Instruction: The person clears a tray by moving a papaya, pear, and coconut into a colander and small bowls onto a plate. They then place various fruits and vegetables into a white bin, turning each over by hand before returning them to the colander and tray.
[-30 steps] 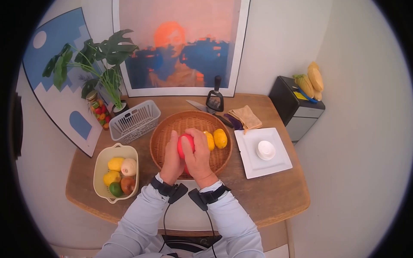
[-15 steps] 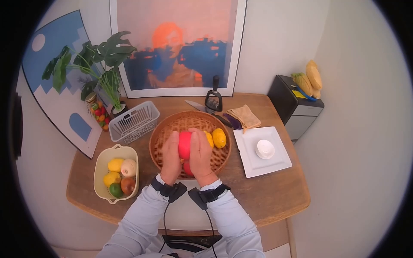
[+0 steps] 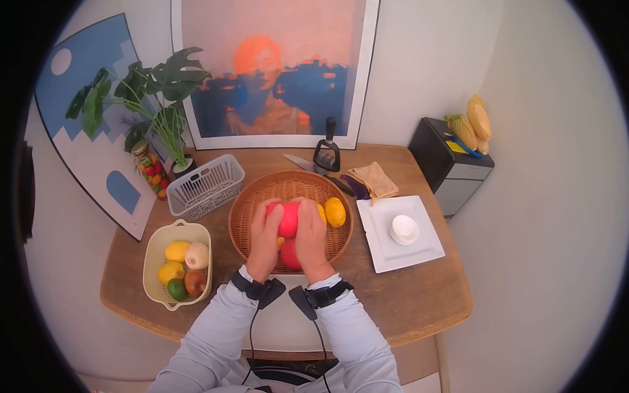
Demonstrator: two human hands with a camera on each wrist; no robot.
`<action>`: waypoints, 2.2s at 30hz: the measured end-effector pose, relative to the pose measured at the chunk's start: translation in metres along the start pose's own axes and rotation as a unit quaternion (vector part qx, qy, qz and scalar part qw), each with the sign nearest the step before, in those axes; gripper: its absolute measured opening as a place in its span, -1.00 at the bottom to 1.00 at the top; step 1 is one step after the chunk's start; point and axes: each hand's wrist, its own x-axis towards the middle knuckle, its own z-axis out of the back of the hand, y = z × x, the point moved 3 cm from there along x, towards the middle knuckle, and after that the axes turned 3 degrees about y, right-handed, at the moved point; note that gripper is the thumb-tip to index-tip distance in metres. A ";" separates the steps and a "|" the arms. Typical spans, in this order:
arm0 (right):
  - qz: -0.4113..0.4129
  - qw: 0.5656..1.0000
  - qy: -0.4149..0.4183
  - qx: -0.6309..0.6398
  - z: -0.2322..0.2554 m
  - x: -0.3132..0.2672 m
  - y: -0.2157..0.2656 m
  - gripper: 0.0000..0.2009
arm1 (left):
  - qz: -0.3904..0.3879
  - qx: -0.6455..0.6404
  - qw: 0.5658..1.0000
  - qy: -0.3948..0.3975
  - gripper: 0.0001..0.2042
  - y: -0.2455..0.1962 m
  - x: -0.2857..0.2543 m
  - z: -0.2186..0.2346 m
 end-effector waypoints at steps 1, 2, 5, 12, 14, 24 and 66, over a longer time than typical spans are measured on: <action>-0.023 0.999 -0.008 0.030 0.002 0.001 -0.003 -0.67 | -0.008 0.006 1.000 -0.002 -0.68 -0.003 -0.002 -0.002; -0.046 0.997 -0.016 0.060 0.003 0.001 -0.006 -0.67 | -0.017 0.013 1.000 -0.005 -0.67 -0.006 -0.002 -0.002; -0.046 0.998 -0.016 0.031 0.001 0.001 -0.006 -0.68 | -0.023 -0.037 0.999 0.003 -0.66 0.000 0.000 -0.002; 0.161 0.974 0.017 -0.162 -0.007 -0.003 0.014 -0.63 | 0.032 -0.190 0.981 0.010 -0.63 0.022 0.010 0.006; 0.120 0.986 0.009 -0.116 -0.008 -0.003 0.013 -0.64 | 0.011 -0.119 0.993 0.024 -0.63 0.010 0.007 0.007; 0.150 0.967 0.007 -0.208 -0.009 -0.002 0.011 -0.67 | 0.033 -0.164 0.986 0.009 -0.62 0.044 0.012 0.009; 0.138 0.971 -0.014 -0.196 -0.007 -0.004 0.016 -0.73 | -0.056 0.045 0.995 0.063 -0.68 0.020 0.007 0.004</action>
